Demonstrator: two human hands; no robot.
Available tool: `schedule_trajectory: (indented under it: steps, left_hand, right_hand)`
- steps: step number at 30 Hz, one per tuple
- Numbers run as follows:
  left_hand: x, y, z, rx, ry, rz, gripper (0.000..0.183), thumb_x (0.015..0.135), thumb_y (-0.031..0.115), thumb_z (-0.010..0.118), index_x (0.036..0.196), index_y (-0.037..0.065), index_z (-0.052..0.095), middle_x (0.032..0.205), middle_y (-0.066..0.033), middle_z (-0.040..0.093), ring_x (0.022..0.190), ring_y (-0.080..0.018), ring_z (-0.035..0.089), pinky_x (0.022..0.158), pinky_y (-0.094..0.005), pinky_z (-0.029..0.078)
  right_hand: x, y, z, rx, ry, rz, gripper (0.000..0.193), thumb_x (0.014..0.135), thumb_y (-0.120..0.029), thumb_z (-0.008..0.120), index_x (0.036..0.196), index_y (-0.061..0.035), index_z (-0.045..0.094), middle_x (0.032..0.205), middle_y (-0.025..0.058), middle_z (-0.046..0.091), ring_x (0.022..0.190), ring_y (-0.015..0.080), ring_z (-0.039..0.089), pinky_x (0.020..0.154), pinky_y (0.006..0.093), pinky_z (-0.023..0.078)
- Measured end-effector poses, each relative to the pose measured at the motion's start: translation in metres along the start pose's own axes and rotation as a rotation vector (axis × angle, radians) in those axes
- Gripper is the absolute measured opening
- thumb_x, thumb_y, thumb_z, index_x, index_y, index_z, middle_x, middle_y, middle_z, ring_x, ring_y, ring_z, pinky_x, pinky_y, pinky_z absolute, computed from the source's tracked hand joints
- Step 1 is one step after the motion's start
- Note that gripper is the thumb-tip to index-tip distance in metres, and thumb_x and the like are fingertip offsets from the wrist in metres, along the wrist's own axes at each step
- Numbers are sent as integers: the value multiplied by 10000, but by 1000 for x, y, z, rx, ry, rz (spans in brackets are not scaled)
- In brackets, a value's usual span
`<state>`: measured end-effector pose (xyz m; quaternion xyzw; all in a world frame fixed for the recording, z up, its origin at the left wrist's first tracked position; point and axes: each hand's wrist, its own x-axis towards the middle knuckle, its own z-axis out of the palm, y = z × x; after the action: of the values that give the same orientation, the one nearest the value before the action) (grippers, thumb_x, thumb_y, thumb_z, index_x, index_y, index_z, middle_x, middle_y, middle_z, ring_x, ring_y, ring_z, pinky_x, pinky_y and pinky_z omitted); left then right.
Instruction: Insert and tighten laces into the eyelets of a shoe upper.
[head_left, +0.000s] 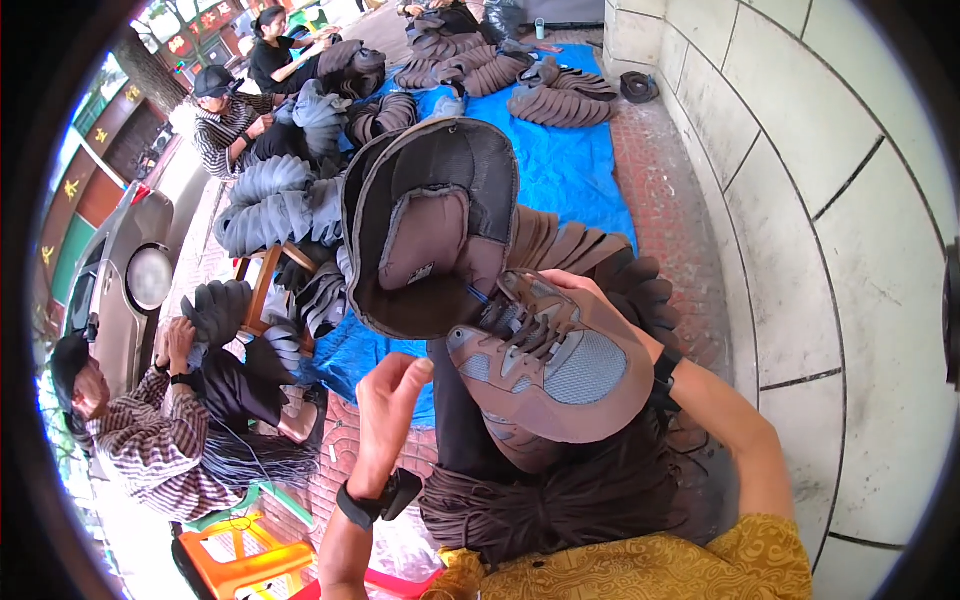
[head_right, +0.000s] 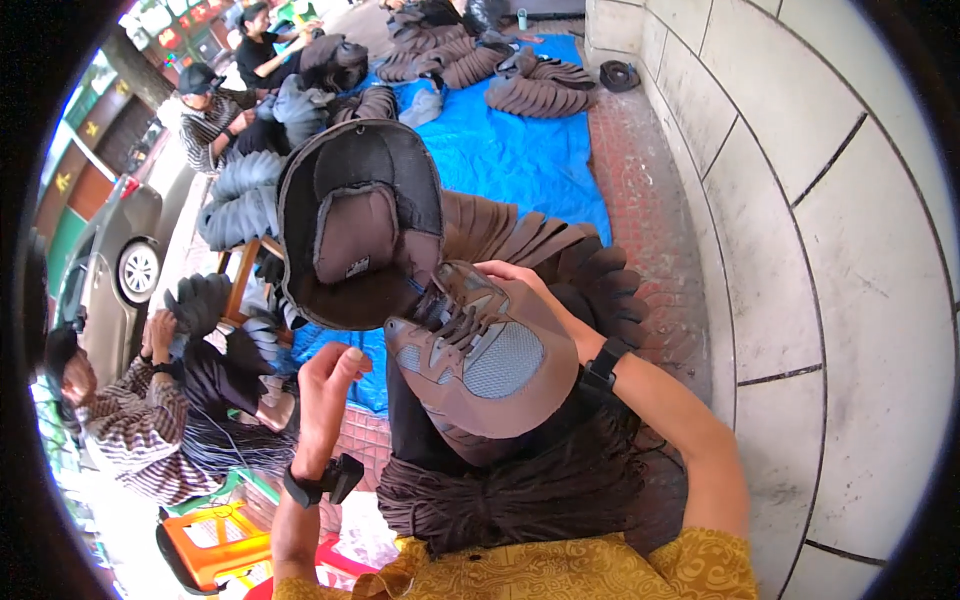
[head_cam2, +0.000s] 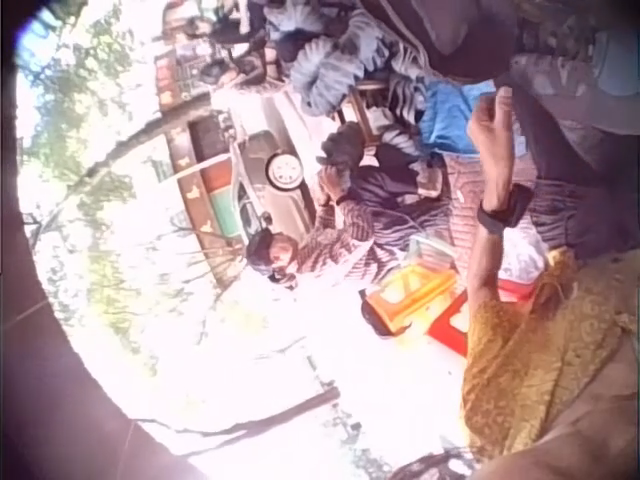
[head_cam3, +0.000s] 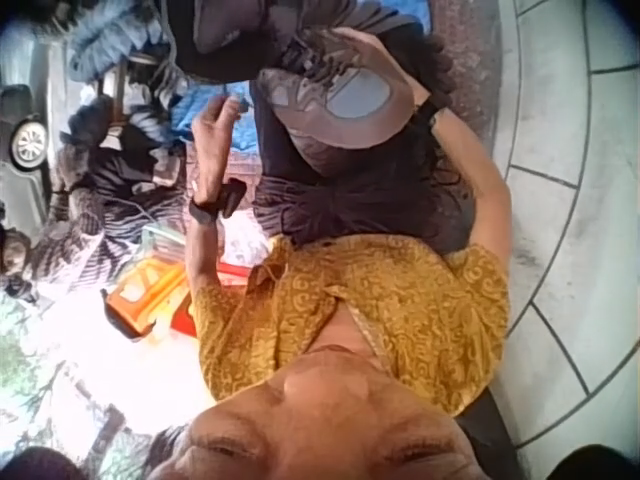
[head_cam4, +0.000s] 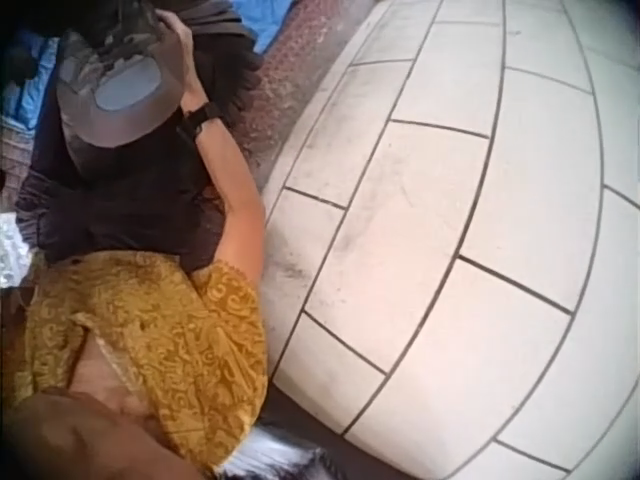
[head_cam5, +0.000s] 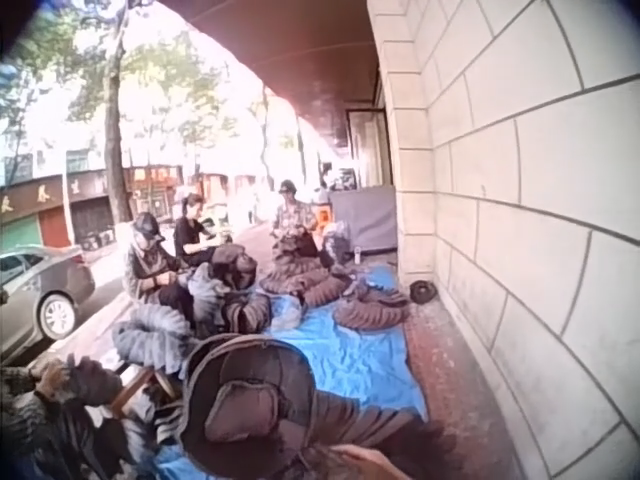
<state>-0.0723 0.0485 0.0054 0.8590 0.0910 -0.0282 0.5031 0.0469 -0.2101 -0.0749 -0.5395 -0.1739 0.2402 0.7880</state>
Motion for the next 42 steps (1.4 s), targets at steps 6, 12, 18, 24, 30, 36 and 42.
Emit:
schedule_trajectory:
  steps: [6,12,18,24,30,36,42]
  left_hand:
    - [33,-7,31,-477,-61,-144,446,844,364,562,1093,-6,535,999,-68,561,928,-153,502,821,-274,388]
    - [61,-18,61,-768,27,12,395,843,242,575,1149,5,495,1093,-53,522,986,-160,481,883,-283,368]
    - [88,-10,66,-458,221,215,341,814,185,593,1070,-36,549,1011,-85,590,881,-181,534,805,-303,424]
    - [102,-4,74,-431,219,234,329,819,195,584,1062,-26,563,1043,-79,590,922,-175,529,816,-301,417]
    - [93,-2,71,-850,82,147,368,807,121,618,1144,20,509,1069,-56,557,941,-157,526,842,-282,422]
    - [92,-2,71,-883,-80,66,391,782,86,628,1142,7,497,1043,-43,552,950,-167,521,850,-288,424]
    - [102,-44,73,-759,-75,178,287,865,164,512,1099,-1,506,1024,-72,547,881,-144,522,747,-290,450]
  right_hand:
    - [13,5,3,6,-99,-6,309,869,-89,491,1156,26,487,1045,42,565,905,79,524,788,220,447]
    - [1,12,-13,-144,-157,-374,459,669,-103,690,1074,41,528,962,59,591,802,81,544,682,226,481]
    - [-3,17,-3,-195,25,-522,423,711,-215,677,1034,35,567,887,51,615,780,63,557,653,208,476]
    - [-2,19,-12,-82,41,-319,302,823,-151,555,1065,29,556,944,56,598,832,75,554,703,211,469]
    - [17,10,-11,-367,-155,-420,411,786,-131,579,1149,32,475,1006,58,567,877,95,553,775,207,461]
    - [13,8,-2,-150,16,-182,327,727,-97,616,1010,59,561,866,77,630,754,165,610,674,260,498]
    - [-1,3,-11,-275,82,-168,314,707,-107,629,965,60,567,847,104,623,753,198,607,669,281,496]
